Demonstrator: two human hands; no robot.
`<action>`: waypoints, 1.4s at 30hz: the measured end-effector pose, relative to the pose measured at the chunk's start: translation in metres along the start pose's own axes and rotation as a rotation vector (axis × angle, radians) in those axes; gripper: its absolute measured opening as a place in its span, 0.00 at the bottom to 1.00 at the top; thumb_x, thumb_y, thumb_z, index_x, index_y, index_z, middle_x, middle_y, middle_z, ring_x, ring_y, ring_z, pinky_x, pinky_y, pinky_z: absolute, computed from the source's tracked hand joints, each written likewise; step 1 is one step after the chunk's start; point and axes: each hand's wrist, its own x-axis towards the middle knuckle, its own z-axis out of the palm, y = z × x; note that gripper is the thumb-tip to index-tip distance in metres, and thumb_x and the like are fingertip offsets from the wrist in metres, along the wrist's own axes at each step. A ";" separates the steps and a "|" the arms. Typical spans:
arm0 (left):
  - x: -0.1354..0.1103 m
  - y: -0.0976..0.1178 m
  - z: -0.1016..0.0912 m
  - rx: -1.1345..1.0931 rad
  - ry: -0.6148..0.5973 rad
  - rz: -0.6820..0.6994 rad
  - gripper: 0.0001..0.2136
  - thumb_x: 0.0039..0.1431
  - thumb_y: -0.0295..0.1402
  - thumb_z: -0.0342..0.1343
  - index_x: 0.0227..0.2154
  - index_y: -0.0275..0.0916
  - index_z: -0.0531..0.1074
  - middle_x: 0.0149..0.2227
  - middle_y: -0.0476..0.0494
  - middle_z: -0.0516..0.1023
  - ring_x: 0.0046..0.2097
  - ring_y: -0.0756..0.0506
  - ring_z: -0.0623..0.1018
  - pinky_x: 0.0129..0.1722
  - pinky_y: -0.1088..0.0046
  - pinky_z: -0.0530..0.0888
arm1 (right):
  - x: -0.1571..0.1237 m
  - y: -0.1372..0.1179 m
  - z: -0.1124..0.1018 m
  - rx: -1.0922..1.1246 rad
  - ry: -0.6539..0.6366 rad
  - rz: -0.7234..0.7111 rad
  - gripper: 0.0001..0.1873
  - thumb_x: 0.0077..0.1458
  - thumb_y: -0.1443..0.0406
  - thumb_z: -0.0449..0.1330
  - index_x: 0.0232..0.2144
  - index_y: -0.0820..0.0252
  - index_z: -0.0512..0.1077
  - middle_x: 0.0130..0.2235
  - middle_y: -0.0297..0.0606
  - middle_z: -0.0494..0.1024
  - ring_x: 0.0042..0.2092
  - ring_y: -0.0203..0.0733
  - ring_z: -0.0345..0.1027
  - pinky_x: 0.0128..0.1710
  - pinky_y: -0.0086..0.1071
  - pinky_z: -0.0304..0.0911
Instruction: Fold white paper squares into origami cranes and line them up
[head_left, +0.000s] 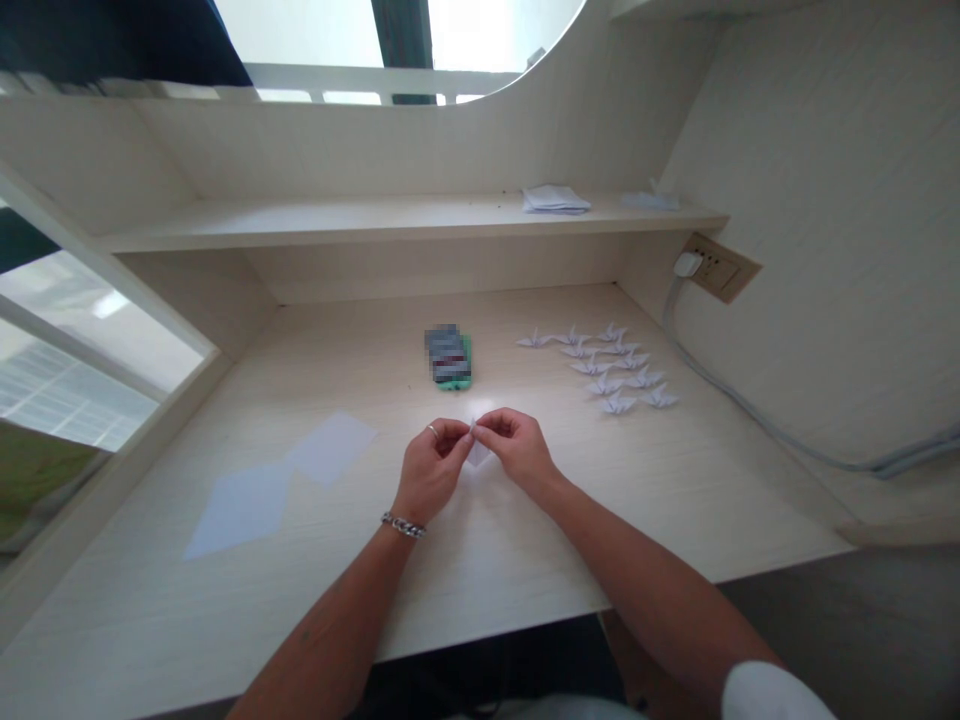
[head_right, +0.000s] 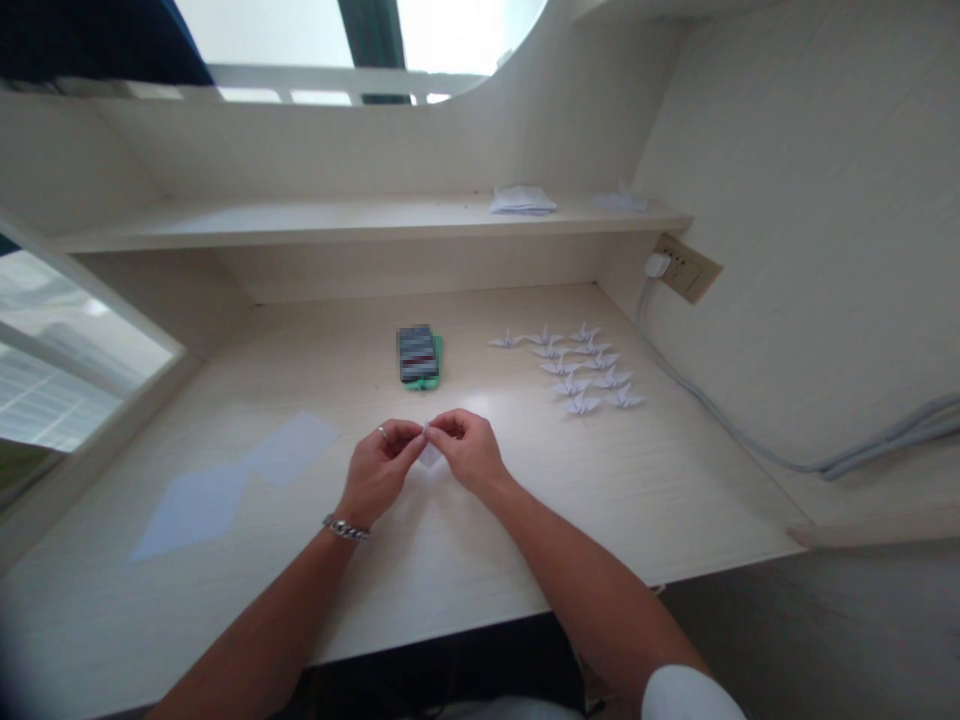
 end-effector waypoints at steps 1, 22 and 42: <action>0.000 0.000 0.000 -0.008 -0.005 0.001 0.09 0.53 0.36 0.60 0.32 0.36 0.72 0.29 0.47 0.76 0.31 0.49 0.76 0.33 0.74 0.72 | 0.000 0.000 0.000 0.014 0.008 0.002 0.12 0.42 0.61 0.68 0.28 0.61 0.74 0.28 0.36 0.77 0.30 0.38 0.70 0.32 0.32 0.66; 0.000 0.003 0.000 -0.257 -0.106 -0.108 0.12 0.46 0.29 0.65 0.34 0.36 0.69 0.27 0.49 0.76 0.31 0.51 0.76 0.31 0.77 0.71 | 0.003 -0.016 -0.005 0.159 -0.089 0.078 0.19 0.34 0.60 0.72 0.28 0.60 0.70 0.24 0.29 0.73 0.26 0.33 0.66 0.28 0.28 0.62; 0.004 0.008 -0.007 -0.147 0.125 -0.155 0.07 0.42 0.34 0.66 0.21 0.36 0.76 0.20 0.50 0.75 0.23 0.51 0.71 0.25 0.76 0.67 | -0.007 -0.003 -0.001 -0.344 -0.349 0.087 0.12 0.53 0.60 0.59 0.23 0.61 0.71 0.21 0.33 0.73 0.24 0.33 0.64 0.24 0.26 0.57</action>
